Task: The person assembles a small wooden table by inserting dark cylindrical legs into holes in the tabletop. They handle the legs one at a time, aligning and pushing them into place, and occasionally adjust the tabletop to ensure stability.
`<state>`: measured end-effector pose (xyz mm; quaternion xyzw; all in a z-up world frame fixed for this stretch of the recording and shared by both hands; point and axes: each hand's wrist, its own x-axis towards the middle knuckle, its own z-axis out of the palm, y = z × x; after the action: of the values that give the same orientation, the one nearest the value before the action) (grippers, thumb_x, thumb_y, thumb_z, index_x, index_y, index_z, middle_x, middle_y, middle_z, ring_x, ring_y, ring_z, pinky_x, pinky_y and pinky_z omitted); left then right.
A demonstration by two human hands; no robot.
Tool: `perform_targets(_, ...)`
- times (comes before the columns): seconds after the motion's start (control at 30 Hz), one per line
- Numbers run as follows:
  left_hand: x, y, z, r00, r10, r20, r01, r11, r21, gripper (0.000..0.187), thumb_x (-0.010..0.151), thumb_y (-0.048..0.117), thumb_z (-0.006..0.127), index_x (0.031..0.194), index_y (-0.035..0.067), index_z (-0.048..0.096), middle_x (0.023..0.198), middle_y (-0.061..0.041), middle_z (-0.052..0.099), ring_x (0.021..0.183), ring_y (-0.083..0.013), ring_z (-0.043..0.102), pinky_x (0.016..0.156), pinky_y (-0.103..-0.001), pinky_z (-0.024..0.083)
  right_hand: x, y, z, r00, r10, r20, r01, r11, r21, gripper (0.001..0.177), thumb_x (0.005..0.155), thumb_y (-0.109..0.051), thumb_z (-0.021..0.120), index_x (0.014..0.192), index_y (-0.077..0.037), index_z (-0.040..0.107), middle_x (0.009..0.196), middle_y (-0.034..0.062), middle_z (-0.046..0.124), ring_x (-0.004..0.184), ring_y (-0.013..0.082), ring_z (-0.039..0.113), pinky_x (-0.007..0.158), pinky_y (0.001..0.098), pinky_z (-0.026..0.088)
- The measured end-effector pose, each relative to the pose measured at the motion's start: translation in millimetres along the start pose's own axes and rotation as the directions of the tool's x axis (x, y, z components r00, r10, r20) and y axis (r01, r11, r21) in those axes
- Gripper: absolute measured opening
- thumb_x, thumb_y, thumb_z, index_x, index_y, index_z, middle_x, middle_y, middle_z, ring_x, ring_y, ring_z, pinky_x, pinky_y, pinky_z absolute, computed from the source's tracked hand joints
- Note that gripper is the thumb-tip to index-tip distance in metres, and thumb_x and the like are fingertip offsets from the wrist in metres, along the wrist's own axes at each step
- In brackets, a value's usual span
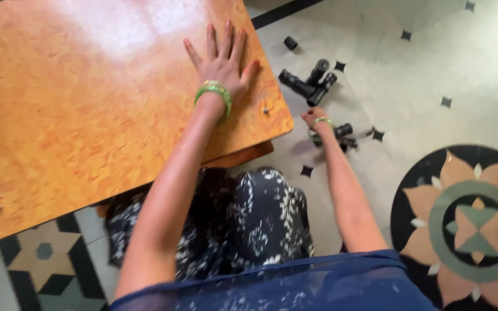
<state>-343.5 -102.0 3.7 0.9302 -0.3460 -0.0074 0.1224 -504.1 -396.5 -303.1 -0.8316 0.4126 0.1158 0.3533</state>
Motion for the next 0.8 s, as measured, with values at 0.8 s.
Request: perform_targets(0.8, 4.7, 3.3, -5.3, 0.999, -0.038, -0.001, 0.038, 0.997, 0.072, 0.077, 0.098, 0.069, 0.031, 0.163, 0.027, 0.027, 0.171, -0.001, 0.013, 0.158, -0.0340, 0.003, 0.112, -0.079, -0.011, 69.9, -63.1, 33.8, 0.902, -0.363, -0.233, 0.147, 0.766, -0.625, 0.057, 0.087, -0.036, 0.077, 0.131, -0.005, 0.061, 0.136, 0.0151, 0.055, 0.124, 0.0311, 0.056, 0.101, 0.0438, 0.049)
